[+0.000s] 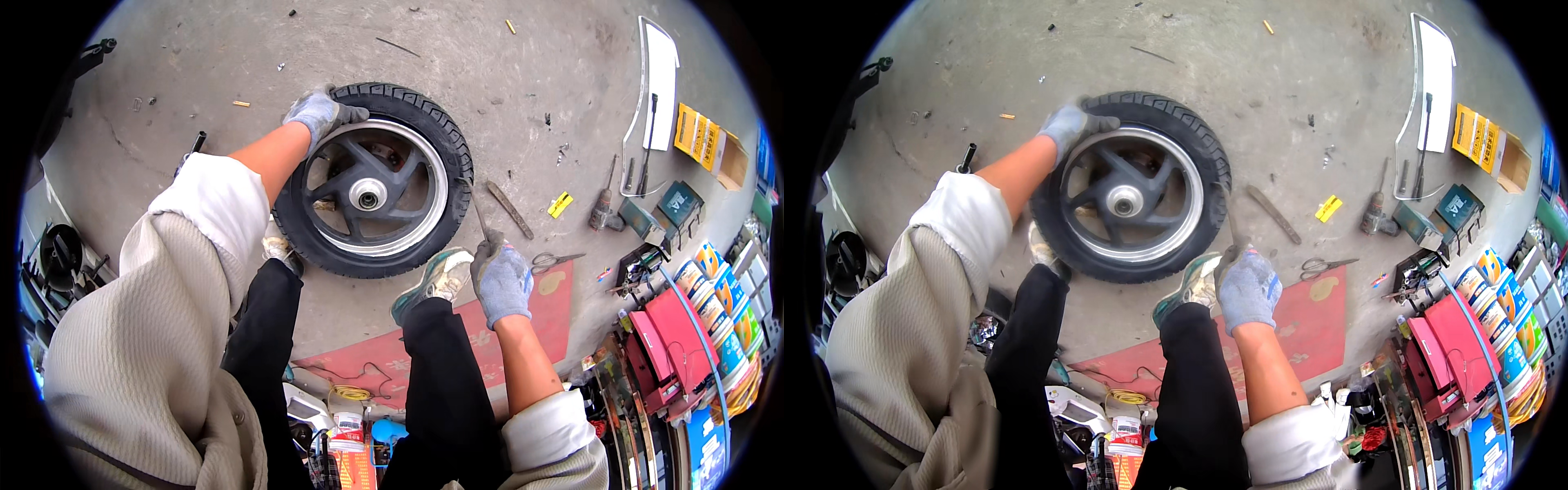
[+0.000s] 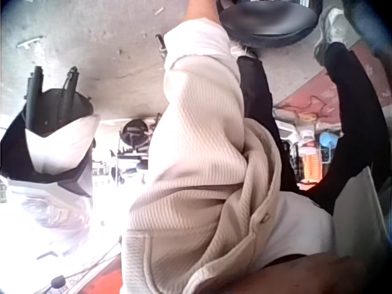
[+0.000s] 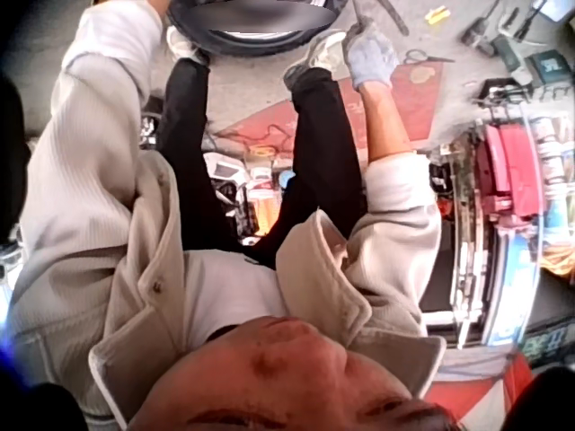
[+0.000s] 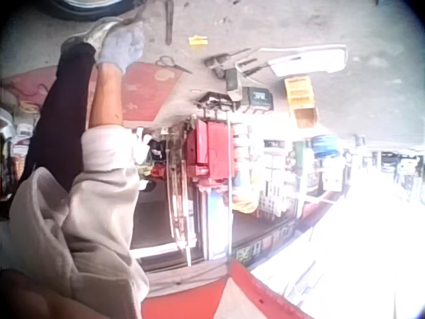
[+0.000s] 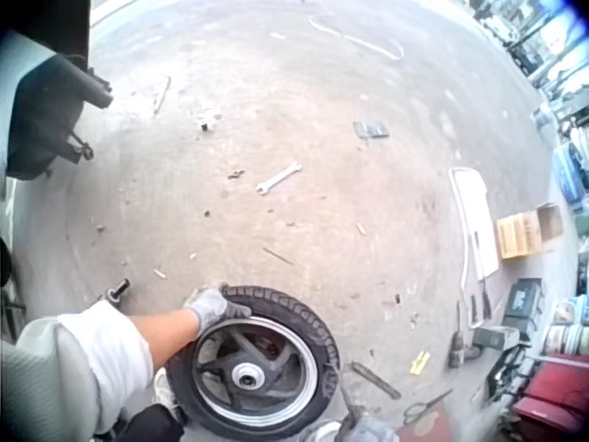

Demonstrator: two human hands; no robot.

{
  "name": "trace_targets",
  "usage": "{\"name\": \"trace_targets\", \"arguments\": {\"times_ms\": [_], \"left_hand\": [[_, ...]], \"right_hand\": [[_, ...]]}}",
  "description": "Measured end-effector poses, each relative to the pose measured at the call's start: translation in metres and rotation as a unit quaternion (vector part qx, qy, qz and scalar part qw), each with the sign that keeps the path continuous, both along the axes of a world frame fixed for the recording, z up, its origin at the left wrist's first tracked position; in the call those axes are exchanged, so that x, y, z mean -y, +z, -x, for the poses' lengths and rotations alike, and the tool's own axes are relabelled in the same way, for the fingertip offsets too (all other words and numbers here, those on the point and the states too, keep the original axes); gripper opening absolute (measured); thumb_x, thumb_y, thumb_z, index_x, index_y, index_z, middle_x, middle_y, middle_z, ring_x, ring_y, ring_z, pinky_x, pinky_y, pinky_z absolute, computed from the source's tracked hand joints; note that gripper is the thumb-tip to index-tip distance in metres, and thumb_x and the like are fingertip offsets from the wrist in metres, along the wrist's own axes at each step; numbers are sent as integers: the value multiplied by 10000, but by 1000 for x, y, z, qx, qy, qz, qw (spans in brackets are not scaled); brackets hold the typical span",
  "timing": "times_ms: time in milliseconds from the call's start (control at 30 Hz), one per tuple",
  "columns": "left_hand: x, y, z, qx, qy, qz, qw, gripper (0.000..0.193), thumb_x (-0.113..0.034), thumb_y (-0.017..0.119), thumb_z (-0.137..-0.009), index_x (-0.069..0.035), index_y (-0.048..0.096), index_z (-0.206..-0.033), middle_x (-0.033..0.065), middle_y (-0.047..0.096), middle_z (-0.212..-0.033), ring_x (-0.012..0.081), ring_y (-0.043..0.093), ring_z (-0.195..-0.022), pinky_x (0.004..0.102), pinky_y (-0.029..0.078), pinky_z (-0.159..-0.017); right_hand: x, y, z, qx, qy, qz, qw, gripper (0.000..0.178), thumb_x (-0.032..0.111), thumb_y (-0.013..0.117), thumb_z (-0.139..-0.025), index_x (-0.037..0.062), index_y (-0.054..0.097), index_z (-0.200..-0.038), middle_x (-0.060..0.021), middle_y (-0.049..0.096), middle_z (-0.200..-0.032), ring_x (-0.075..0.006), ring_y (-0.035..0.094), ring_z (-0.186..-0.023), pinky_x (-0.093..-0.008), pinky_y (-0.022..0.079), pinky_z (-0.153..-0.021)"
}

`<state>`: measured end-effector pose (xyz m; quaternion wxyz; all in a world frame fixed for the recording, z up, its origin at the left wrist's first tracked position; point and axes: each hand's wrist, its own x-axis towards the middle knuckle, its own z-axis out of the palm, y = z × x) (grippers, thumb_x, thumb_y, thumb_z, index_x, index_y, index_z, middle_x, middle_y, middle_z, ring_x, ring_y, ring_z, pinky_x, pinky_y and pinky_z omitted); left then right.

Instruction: The person removes plastic wrapping from a new motorcycle tire, then uses a tire iron to lever the tire bead onto a metal rim. The person works while sitting on the floor in a workshop area.

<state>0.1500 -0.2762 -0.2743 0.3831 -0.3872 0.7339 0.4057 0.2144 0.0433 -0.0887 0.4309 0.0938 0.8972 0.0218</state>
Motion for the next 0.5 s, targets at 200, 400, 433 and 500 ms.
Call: {"name": "trace_targets", "arguments": {"times_ms": [200, 400, 433, 500], "left_hand": [[-12, 13, 6, 33, -43, 94, 994, 762, -237, 929, -698, -36, 621, -1366, 159, 692, -1304, 292, 649, -1215, 375, 473, -1068], [6, -19, 3, -3, -15, 90, 996, 774, -208, 944, -671, -3, 623, -1345, 166, 711, -1250, 274, 662, -1193, 364, 495, -1034], [-3, -17, -2, -10, -24, 91, 995, 753, -209, 944, -669, -5, 638, -1326, 165, 715, -1242, 276, 669, -1182, 366, 503, -1025], [-3, -14, 6, 28, 9, 47, 998, 742, -224, 948, -661, -12, 655, -1309, 165, 715, -1248, 280, 668, -1186, 365, 504, -1030]], "right_hand": [[-1, -18, -5, 20, -1, -2, 1000, 331, 237, 568, -970, 87, 719, -1223, -255, 728, -993, -441, 701, -967, -514, 551, -843], [19, -6, 45, -73, -88, 193, 975, 296, 201, 569, -975, 50, 723, -1178, -272, 716, -944, -441, 701, -926, -498, 544, -781], [30, -6, 43, -108, -86, 229, 963, 291, 190, 566, -980, 50, 723, -1180, -275, 714, -948, -440, 701, -932, -490, 546, -788], [46, -25, 47, -106, -82, 217, 967, 287, 196, 570, -996, 54, 721, -1194, -279, 711, -1002, -442, 691, -970, -476, 548, -818]]}}
